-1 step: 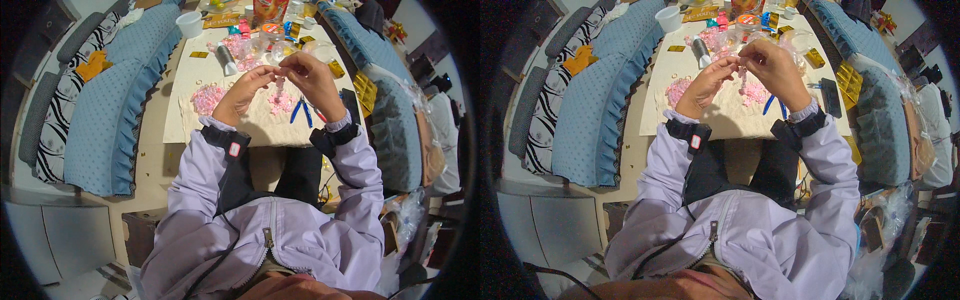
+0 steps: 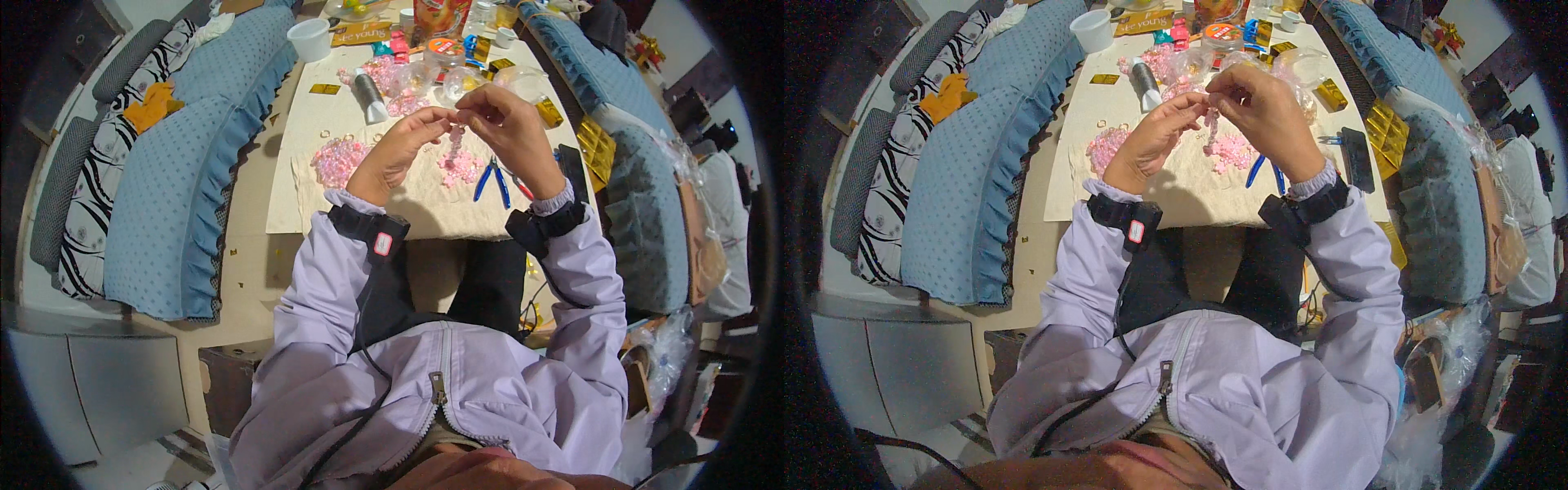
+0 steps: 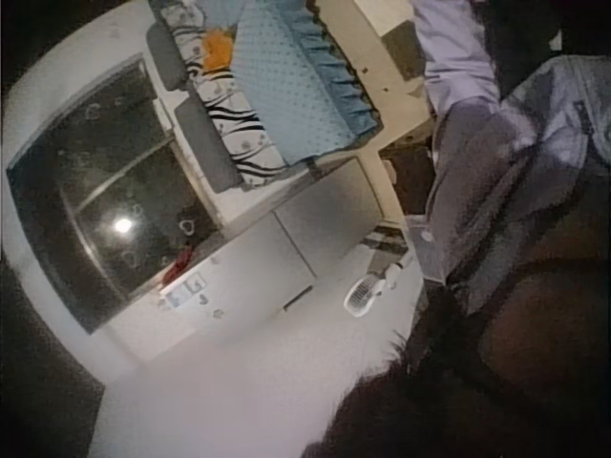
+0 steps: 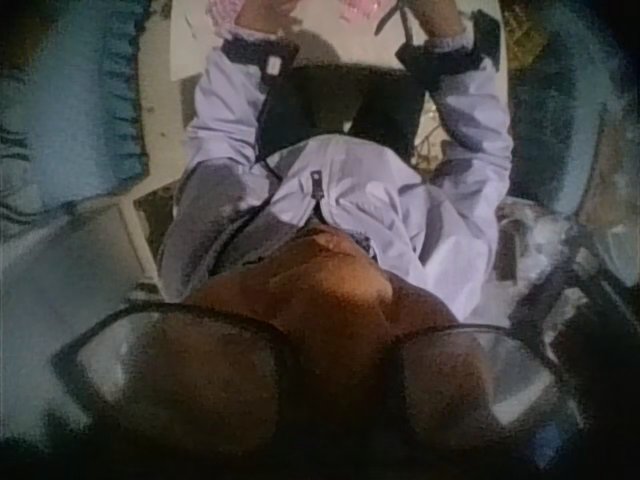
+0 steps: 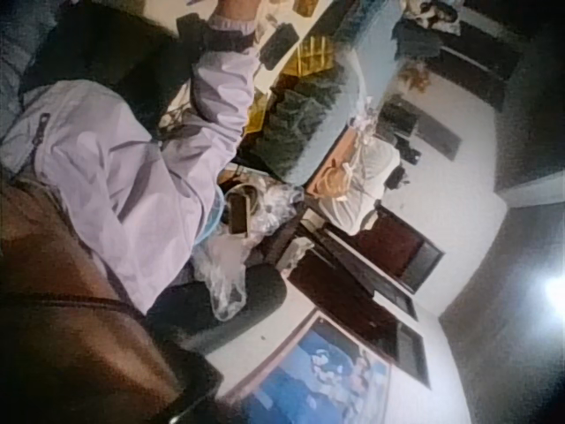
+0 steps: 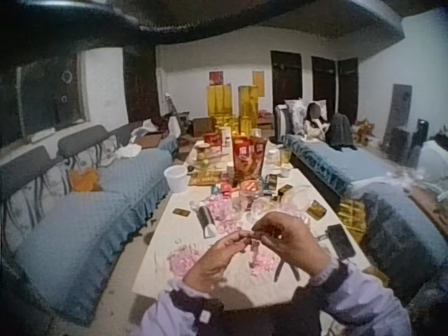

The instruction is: The person assembles pink beaded keychains at a table, threading beads onto strings and using pliers to attach metal rings and clasps. They repeatedly pick up beads and tools, connect components, and place finished keychains on the table.

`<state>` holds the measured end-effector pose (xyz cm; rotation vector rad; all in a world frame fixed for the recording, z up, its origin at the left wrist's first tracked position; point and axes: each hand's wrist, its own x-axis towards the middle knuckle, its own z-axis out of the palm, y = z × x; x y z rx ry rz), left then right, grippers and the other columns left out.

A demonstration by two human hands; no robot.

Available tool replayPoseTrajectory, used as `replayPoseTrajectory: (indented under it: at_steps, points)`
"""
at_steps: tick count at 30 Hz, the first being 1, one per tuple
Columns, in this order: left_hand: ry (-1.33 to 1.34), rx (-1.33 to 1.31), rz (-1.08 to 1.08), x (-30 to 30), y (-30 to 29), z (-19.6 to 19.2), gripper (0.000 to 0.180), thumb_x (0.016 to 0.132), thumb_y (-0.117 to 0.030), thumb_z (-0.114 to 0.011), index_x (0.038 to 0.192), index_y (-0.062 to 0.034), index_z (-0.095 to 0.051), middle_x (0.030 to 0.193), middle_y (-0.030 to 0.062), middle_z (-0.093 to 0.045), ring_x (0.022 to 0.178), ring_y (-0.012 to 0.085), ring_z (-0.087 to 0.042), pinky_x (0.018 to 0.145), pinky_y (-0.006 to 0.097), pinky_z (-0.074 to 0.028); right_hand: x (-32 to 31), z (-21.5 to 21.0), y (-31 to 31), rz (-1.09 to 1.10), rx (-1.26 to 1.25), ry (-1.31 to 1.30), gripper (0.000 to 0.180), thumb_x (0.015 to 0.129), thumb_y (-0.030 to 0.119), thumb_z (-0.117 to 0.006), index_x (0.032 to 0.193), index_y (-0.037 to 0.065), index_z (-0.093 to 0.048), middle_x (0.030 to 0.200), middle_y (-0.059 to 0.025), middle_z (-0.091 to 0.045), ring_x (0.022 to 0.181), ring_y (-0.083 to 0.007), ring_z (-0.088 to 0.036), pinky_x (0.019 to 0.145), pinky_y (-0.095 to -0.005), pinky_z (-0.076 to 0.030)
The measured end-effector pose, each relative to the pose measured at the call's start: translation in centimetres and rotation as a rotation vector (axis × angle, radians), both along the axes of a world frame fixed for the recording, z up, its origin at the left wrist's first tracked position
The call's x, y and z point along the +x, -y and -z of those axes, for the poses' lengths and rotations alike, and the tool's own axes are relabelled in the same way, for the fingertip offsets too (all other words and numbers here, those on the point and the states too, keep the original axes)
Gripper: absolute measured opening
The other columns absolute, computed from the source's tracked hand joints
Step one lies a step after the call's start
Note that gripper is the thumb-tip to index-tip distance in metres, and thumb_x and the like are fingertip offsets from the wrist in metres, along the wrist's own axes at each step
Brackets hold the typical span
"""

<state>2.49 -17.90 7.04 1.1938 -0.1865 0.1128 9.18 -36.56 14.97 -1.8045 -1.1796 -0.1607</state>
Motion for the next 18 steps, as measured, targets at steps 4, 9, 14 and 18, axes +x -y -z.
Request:
replayPoseTrajectory:
  at_steps: [4, 9, 14, 18]
  points:
    - [0.022, -0.033, 0.038, -0.03, -0.05, 0.07, 0.027, 0.099, -0.018, -0.063, 0.12, -0.0027, -0.065, 0.111, 0.0034, -0.07, 0.107, 0.0127, -0.062, 0.1, 0.029, -0.044, 0.15, 0.16, -0.03, -0.007, -0.007, -0.046, 0.014, 0.089, 0.008, -0.074, 0.101, 0.002, -0.069, 0.087, -0.0074, -0.071, 0.075, -0.0142, -0.067, 0.069, -0.0285, -0.053]
    - [0.029, -0.053, 0.023, -0.15, 0.17, -0.01, 0.027, 0.098, -0.019, -0.064, 0.119, -0.0022, -0.066, 0.11, 0.0039, -0.07, 0.107, 0.0126, -0.062, 0.101, 0.029, -0.045, 0.48, 0.5, -0.2, -0.014, 0.007, -0.059, 0.014, 0.091, 0.009, -0.073, 0.102, 0.002, -0.069, 0.088, -0.0083, -0.072, 0.077, -0.0142, -0.069, 0.07, -0.0284, -0.055]
    - [0.063, -0.034, 0.015, -0.08, 0.53, -0.07, 0.026, 0.094, -0.015, -0.071, 0.117, -0.0023, -0.066, 0.109, 0.0045, -0.07, 0.105, 0.0132, -0.063, 0.099, 0.028, -0.047, 0.47, 0.41, -0.36, -0.018, 0.003, -0.085, 0.015, 0.091, 0.009, -0.073, 0.103, 0.001, -0.069, 0.089, -0.0083, -0.072, 0.078, -0.0138, -0.069, 0.071, -0.0279, -0.055]
    - [0.066, -0.01, -0.014, 0.14, 0.71, 0.12, 0.024, 0.092, -0.012, -0.073, 0.113, -0.002, -0.067, 0.106, 0.004, -0.069, 0.102, 0.0137, -0.064, 0.095, 0.028, -0.049, 0.22, 0.73, -0.13, -0.006, -0.009, -0.177, 0.016, 0.092, 0.009, -0.072, 0.104, 0.0, -0.068, 0.09, -0.0071, -0.072, 0.081, -0.0124, -0.069, 0.073, -0.0266, -0.056]
